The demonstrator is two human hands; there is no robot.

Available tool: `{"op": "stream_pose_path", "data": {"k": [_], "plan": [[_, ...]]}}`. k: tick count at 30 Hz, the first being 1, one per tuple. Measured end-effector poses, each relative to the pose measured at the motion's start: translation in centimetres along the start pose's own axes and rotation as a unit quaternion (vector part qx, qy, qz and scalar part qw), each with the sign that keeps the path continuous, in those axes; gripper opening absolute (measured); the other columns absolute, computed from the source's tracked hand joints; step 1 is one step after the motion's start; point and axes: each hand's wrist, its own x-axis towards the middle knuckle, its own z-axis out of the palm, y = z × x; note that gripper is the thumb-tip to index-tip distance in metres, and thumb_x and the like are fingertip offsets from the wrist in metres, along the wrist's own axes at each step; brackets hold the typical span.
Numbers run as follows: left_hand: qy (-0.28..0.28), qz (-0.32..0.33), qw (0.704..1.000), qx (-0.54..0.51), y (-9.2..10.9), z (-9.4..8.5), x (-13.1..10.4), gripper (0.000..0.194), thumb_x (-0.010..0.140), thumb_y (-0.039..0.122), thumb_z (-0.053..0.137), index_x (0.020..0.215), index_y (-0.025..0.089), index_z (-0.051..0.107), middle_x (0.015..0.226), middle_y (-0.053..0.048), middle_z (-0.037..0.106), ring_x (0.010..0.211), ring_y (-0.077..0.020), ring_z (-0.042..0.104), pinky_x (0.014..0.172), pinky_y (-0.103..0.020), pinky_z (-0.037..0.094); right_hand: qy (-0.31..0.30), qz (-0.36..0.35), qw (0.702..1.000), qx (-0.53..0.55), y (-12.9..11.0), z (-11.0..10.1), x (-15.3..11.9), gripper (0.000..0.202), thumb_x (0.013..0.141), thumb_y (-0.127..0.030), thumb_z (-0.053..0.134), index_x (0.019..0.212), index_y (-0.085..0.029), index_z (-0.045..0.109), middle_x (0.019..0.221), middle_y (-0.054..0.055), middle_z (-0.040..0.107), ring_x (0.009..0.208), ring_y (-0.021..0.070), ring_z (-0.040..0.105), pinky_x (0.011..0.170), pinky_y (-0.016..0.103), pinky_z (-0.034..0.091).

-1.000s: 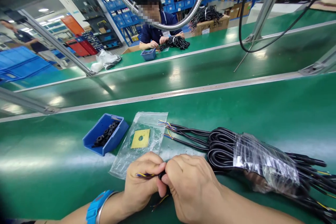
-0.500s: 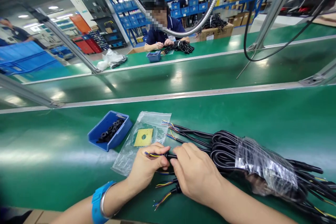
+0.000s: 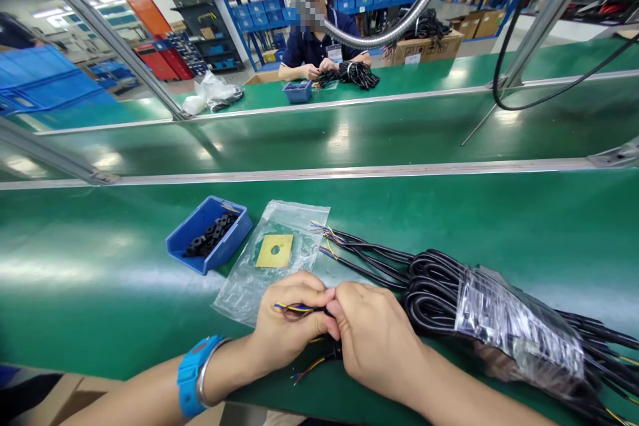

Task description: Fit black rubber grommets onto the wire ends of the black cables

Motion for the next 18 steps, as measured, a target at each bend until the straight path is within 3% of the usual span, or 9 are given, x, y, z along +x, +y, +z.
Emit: {"op": "stream_pose_path", "data": {"k": [5, 10, 12, 15, 18], "plan": [[0.011, -0.090, 0.996, -0.009, -0.2, -0.1, 0.8, 0.022, 0.055, 0.023, 0.087, 0.075, 0.021, 0.078, 0.065, -0.003, 0.068, 0.059, -0.0127, 0.061, 0.058, -0.024, 0.052, -0.044, 0.027, 0.999, 0.003, 0.5, -0.4, 0.2, 0.028, 0.098, -0.019, 0.031, 0.071, -0.020, 0.038, 0.063, -0.001, 0.046, 0.055, 0.0120, 0.044, 0.053, 0.025, 0.032], [0.013, -0.220, 0.966, -0.138, -0.6, -0.4, 1.3, 0.023, 0.052, 0.025, 0.088, 0.072, 0.019, 0.077, 0.066, -0.001, 0.065, 0.048, -0.0106, 0.059, 0.046, -0.023, 0.050, -0.043, 0.014, 0.999, -0.013, 1.1, -1.0, 0.1, 0.019, 0.097, -0.019, 0.036, 0.084, -0.016, 0.049, 0.075, 0.003, 0.052, 0.069, 0.0156, 0.048, 0.063, 0.028, 0.037], [0.007, -0.189, 0.975, -0.119, -0.6, -0.4, 1.2, 0.023, 0.053, 0.023, 0.087, 0.073, 0.019, 0.077, 0.065, 0.000, 0.065, 0.049, -0.0104, 0.059, 0.047, -0.022, 0.051, -0.041, 0.005, 0.999, -0.003, 1.2, -1.1, 0.1, 0.019, 0.096, -0.018, 0.036, 0.083, -0.017, 0.049, 0.074, 0.003, 0.051, 0.067, 0.0149, 0.047, 0.062, 0.027, 0.037], [0.007, -0.051, 0.999, -0.014, -0.6, -0.2, 0.8, 0.026, 0.055, 0.018, 0.087, 0.079, 0.019, 0.077, 0.067, -0.002, 0.067, 0.059, -0.0112, 0.062, 0.057, -0.021, 0.052, -0.059, 0.011, 0.998, 0.027, 1.1, -1.2, 0.3, 0.025, 0.096, -0.016, 0.033, 0.075, -0.018, 0.045, 0.067, 0.000, 0.048, 0.061, 0.0134, 0.044, 0.058, 0.026, 0.034], [-0.004, 0.067, 0.997, 0.046, -0.6, -0.1, 0.4, 0.026, 0.063, 0.016, 0.083, 0.087, 0.019, 0.076, 0.069, -0.002, 0.068, 0.059, -0.0101, 0.061, 0.057, -0.020, 0.052, -0.106, 0.058, 0.991, 0.064, 0.8, -1.4, 0.6, 0.028, 0.097, -0.019, 0.031, 0.072, -0.019, 0.043, 0.064, -0.001, 0.047, 0.057, 0.0124, 0.043, 0.055, 0.025, 0.032]]}}
